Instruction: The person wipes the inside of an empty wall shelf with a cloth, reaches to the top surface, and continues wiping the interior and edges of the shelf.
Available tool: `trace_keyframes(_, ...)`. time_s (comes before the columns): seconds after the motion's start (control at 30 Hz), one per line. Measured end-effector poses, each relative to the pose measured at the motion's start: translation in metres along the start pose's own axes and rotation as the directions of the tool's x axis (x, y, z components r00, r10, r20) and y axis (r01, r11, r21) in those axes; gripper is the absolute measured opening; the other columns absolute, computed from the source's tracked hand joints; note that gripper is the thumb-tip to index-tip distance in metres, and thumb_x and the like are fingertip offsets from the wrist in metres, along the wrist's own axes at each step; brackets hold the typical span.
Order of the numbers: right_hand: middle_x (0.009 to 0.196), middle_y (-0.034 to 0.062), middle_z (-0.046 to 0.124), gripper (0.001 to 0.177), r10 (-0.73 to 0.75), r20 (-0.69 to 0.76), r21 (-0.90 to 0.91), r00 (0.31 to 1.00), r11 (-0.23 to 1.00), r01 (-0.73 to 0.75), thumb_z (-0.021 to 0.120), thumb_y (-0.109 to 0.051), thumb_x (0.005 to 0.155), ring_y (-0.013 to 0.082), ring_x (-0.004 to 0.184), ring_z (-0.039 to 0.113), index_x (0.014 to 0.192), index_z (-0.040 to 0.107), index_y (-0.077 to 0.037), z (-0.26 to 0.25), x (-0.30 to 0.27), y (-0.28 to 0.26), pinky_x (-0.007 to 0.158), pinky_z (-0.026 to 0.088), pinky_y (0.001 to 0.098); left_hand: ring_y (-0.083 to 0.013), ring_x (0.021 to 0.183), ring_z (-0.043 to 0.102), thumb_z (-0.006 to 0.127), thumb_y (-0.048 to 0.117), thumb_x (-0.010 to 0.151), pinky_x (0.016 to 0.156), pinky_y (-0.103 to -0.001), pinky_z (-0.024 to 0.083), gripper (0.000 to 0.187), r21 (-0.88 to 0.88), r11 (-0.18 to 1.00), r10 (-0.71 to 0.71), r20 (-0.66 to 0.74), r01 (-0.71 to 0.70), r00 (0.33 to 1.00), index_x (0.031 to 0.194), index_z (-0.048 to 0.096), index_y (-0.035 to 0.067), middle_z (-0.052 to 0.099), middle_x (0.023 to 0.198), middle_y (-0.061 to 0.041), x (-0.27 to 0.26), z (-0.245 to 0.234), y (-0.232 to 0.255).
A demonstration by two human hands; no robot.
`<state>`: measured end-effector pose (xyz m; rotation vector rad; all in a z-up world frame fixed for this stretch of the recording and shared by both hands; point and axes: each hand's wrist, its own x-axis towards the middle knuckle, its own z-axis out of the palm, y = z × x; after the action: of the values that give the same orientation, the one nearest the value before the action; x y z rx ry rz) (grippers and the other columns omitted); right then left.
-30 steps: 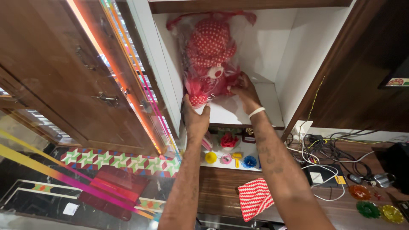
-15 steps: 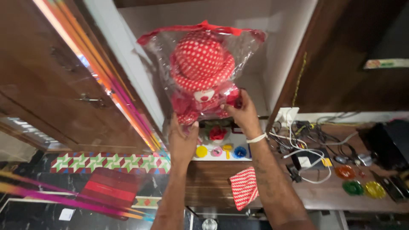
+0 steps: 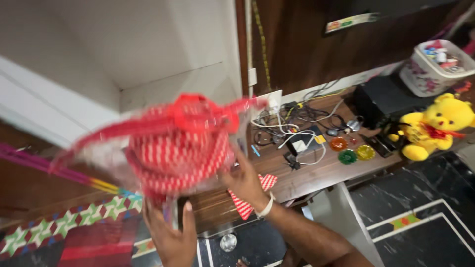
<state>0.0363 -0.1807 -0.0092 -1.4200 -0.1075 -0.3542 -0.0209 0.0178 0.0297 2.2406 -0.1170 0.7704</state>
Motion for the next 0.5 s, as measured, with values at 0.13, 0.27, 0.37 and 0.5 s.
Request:
trace_keyframes(0.13,0.143,0.0154,0.058,0.073,-0.193,-0.039,-0.191,0.980,0.965,0.182,0.074,0.000,0.085,0.0229,0.134,0.053,0.150,0.042,0.005,-0.028,-0.042,0.006,0.114,0.042,0.0371,-0.0512,0.148,0.039,0.077,0.023,0.079,0.123,-0.056,0.032,0.083,-0.028,1.000,0.014,-0.017,-0.014,1.000,0.149,0.043,-0.007,0.043,0.154,-0.035,-0.029,0.015,0.009)
trace_keyframes(0.27,0.137,0.0146,0.066,0.057,-0.044,-0.089,-0.045,0.995,0.998,0.040,0.075,-0.003,0.088,0.0230,0.127,0.063,0.141,0.056,0.005,-0.065,-0.068,0.020,0.113,0.049,0.0387,-0.0489,0.139,0.045,0.079,0.025,0.074,0.114,-0.053,0.039,0.087,-0.096,0.993,0.077,0.054,-0.071,0.996,0.148,0.043,-0.003,0.042,0.151,-0.034,-0.033,0.025,0.023)
trace_keyframes(0.37,0.131,0.0139,0.069,0.054,0.003,-0.167,0.037,0.986,0.999,0.003,0.080,-0.006,0.089,0.0235,0.123,0.067,0.137,0.058,0.005,-0.097,-0.086,0.024,0.109,0.056,0.0409,-0.0474,0.145,0.045,0.078,0.023,0.079,0.118,-0.052,0.039,0.084,-0.187,0.972,0.156,0.068,-0.141,0.985,0.150,0.043,-0.002,0.043,0.155,-0.031,-0.039,0.047,0.045)
trace_keyframes(0.5,0.137,0.0055,0.060,0.074,-0.006,-0.320,0.191,0.947,0.979,0.071,0.082,-0.009,0.080,0.0194,0.125,0.060,0.142,0.041,-0.003,-0.137,-0.096,0.017,0.107,0.052,0.0379,-0.0481,0.141,0.044,0.080,0.021,0.072,0.117,-0.054,0.036,0.086,-0.141,0.968,0.229,0.170,-0.206,0.958,0.147,0.045,-0.002,0.044,0.153,-0.029,-0.043,0.078,0.069)
